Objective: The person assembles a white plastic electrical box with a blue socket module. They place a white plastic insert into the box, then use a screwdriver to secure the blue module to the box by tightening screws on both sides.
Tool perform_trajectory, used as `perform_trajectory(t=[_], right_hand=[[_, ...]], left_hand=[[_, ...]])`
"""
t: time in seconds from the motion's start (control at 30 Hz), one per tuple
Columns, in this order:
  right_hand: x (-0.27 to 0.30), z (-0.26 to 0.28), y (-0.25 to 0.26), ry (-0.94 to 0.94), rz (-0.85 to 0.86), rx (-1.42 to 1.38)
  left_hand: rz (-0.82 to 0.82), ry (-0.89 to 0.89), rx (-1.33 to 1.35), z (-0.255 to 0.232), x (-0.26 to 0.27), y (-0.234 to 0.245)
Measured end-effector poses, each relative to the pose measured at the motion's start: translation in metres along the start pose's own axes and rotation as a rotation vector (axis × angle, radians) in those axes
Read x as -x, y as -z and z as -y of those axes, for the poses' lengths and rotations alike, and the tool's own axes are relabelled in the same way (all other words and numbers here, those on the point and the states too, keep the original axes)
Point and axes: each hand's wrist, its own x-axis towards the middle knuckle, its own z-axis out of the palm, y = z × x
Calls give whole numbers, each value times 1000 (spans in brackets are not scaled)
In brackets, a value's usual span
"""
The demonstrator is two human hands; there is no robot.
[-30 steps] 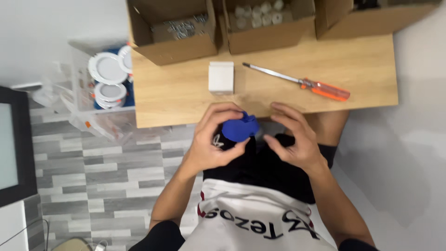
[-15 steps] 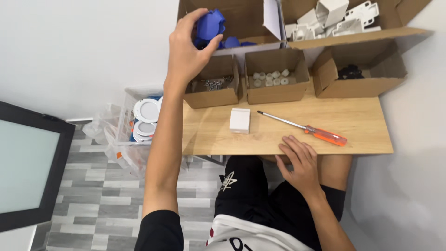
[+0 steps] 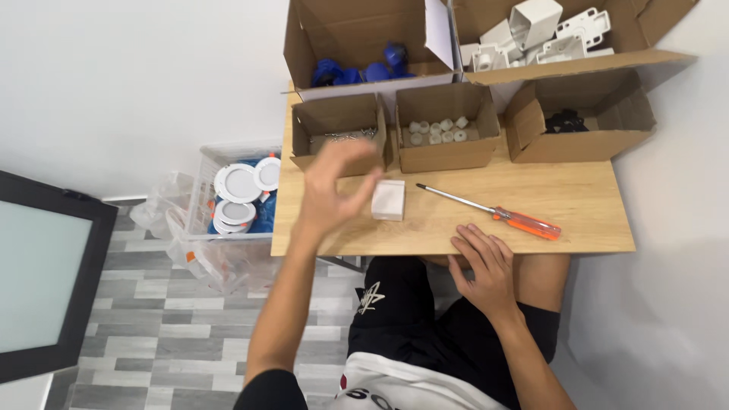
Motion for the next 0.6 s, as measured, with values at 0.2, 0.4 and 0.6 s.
perform_trajectory(t=[0.2,0.4,0.6], right_hand=[[-9,13,14,-86,72,-100],[-19,26,28,-222,133,-359],[-35,42,42,-300,169,-649]], left_hand=[[169,184,-47,-15,71,-26],[134,269,-58,-13,83,-41],[-14,131,42,-29,105,-52]])
